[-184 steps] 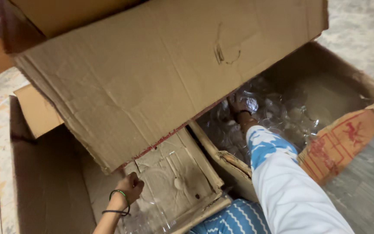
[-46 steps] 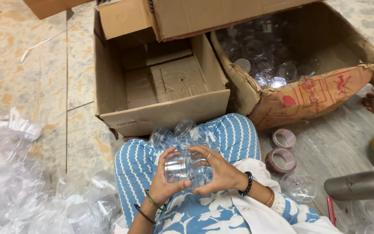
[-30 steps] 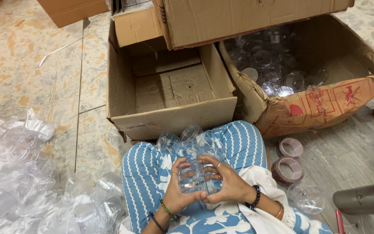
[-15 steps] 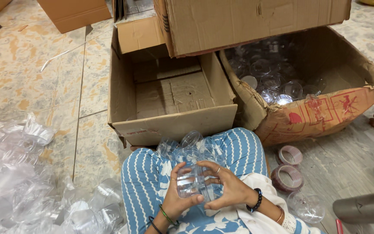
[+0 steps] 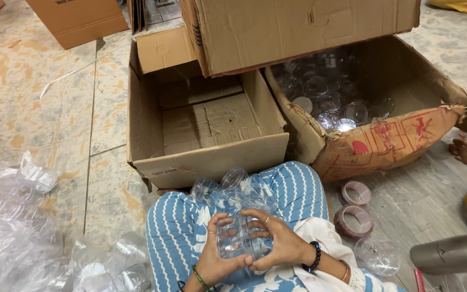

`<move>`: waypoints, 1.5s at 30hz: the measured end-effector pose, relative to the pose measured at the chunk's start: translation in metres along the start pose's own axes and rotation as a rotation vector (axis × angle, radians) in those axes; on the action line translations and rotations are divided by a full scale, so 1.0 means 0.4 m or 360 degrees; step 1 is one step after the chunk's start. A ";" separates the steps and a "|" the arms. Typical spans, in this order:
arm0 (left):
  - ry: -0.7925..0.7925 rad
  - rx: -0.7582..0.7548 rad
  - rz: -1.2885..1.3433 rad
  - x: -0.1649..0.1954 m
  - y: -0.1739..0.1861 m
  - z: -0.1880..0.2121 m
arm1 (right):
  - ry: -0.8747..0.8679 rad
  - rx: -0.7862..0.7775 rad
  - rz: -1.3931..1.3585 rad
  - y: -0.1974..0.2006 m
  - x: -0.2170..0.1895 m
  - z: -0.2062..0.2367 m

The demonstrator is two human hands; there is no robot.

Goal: The person sits on the floor and nests clear plastic containers one inside another by hand, then places the nested stacks into an open cardboard box. They repeatedly pick up loose containers from the floor and press them together to form stacks.

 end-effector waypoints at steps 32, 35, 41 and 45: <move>-0.0542 -0.0096 -0.0948 0.064 0.052 0.067 | 0.0069 -0.0203 0.0158 -0.070 0.014 0.022; -0.0446 -0.0236 -0.1227 0.033 0.059 0.044 | 0.0055 -0.0306 0.0305 -0.081 0.024 0.015; -0.0301 -0.0054 -0.1119 -0.074 0.067 0.022 | -0.0072 -0.0473 0.0162 -0.108 0.070 -0.001; -0.0587 -0.0197 -0.1123 -0.095 0.086 0.021 | -0.0091 -0.0469 0.0277 -0.126 0.097 -0.004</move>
Point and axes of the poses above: each hand's wrist, its own z-axis away from the middle knuckle, its own y-axis out of the back of the hand, x = y × z, the point moved 9 cm from there along -z, towards the middle knuckle, and after that the axes turned 9 degrees about x, right-handed, at the moved point
